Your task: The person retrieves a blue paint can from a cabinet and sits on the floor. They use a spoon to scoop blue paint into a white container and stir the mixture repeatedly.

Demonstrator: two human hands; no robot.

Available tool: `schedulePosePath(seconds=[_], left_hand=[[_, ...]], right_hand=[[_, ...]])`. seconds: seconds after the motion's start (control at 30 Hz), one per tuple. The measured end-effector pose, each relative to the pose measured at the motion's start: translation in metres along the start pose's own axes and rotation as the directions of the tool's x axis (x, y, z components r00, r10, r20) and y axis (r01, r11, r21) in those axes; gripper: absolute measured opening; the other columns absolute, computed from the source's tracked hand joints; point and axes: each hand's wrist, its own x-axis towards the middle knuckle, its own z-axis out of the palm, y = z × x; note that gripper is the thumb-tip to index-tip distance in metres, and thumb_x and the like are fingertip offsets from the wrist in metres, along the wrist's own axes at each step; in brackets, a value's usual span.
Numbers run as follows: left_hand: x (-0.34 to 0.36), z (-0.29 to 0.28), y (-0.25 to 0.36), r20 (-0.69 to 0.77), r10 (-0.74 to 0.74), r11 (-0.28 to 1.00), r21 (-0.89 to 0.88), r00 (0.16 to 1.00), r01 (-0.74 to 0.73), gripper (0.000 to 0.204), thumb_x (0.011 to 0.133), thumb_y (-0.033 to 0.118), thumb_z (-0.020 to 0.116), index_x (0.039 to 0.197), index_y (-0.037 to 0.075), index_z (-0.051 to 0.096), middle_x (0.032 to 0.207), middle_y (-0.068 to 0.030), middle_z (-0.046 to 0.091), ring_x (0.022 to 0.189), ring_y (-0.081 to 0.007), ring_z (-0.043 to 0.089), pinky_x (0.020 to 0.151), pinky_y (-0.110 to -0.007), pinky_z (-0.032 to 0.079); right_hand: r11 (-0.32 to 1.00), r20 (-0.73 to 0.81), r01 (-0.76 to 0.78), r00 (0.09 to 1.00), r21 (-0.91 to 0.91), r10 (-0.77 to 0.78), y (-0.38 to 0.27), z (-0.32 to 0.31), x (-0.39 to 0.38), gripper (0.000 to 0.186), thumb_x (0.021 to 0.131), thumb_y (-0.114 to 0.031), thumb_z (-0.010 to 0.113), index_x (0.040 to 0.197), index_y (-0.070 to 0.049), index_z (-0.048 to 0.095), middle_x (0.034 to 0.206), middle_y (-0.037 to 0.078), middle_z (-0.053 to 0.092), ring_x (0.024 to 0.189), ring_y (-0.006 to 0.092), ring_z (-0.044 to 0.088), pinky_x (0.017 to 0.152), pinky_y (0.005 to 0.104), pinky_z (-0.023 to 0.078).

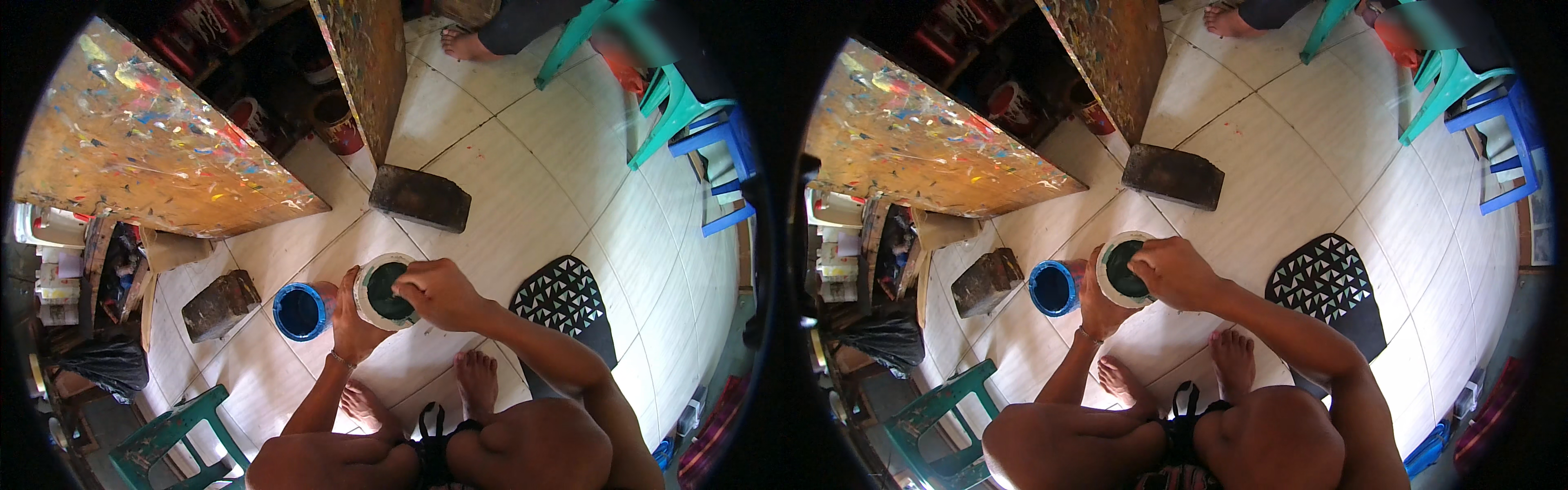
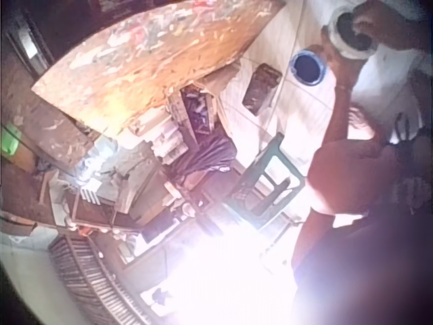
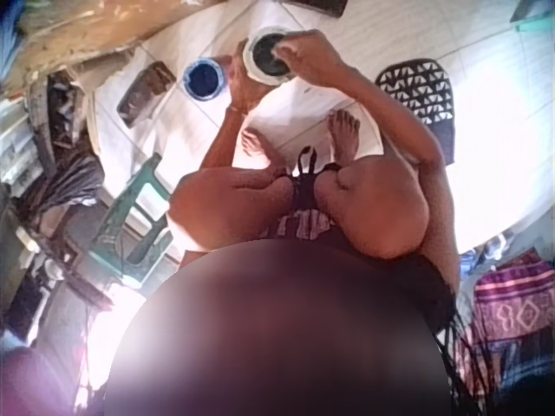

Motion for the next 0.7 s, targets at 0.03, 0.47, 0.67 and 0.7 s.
schedulePosePath(seconds=[0.03, 0.47, 0.67, 0.7], left_hand=[[0.000, 0.000, 0.001, 0.028, -0.050, 0.998, -0.035, 0.998, 0.050, 0.114, 0.056, 0.034, 0.100, 0.145, -0.002, 0.038, 0.139, -0.0216, 0.054, 0.123, -0.0370, 0.060, 0.102, -0.042, 0.053], [-0.004, -0.002, -0.003, -0.046, 0.076, 0.992, 0.103, 0.996, -0.071, 0.115, 0.056, 0.034, 0.100, 0.145, -0.004, 0.037, 0.134, -0.0207, 0.057, 0.122, -0.0351, 0.060, 0.101, -0.042, 0.051], [-0.007, -0.002, -0.003, -0.081, 0.040, 0.999, -0.010, 0.996, -0.041, 0.118, 0.057, 0.037, 0.099, 0.147, -0.003, 0.034, 0.136, -0.0194, 0.056, 0.124, -0.0336, 0.059, 0.106, -0.041, 0.048], [-0.007, -0.001, -0.003, -0.084, 0.057, 0.998, 0.019, 0.995, -0.055, 0.118, 0.057, 0.038, 0.099, 0.147, -0.003, 0.035, 0.137, -0.0189, 0.055, 0.125, -0.0334, 0.058, 0.107, -0.041, 0.047]], right_hand=[[0.999, -0.030, 0.015, 0.999, -0.044, -0.016, 0.001, 0.000, 0.000, 0.016, 0.093, -0.014, 0.063, 0.090, 0.000, 0.070, 0.084, 0.018, 0.068, 0.079, 0.0363, 0.067, 0.072, 0.0445, 0.055], [1.000, -0.091, -0.013, 0.996, -0.002, 0.012, -0.011, -0.015, -0.005, 0.016, 0.093, -0.014, 0.066, 0.091, 0.001, 0.072, 0.083, 0.017, 0.067, 0.074, 0.0340, 0.067, 0.067, 0.0424, 0.054], [0.982, -0.090, 0.160, 0.982, -0.099, -0.169, -0.045, -0.042, -0.007, 0.012, 0.092, -0.007, 0.069, 0.099, 0.001, 0.070, 0.082, 0.013, 0.064, 0.071, 0.0294, 0.066, 0.062, 0.0382, 0.053], [0.976, -0.069, 0.181, 0.979, -0.123, -0.190, -0.051, -0.048, -0.007, 0.012, 0.091, -0.006, 0.069, 0.100, 0.001, 0.070, 0.082, 0.013, 0.063, 0.070, 0.0289, 0.065, 0.062, 0.0379, 0.053]])
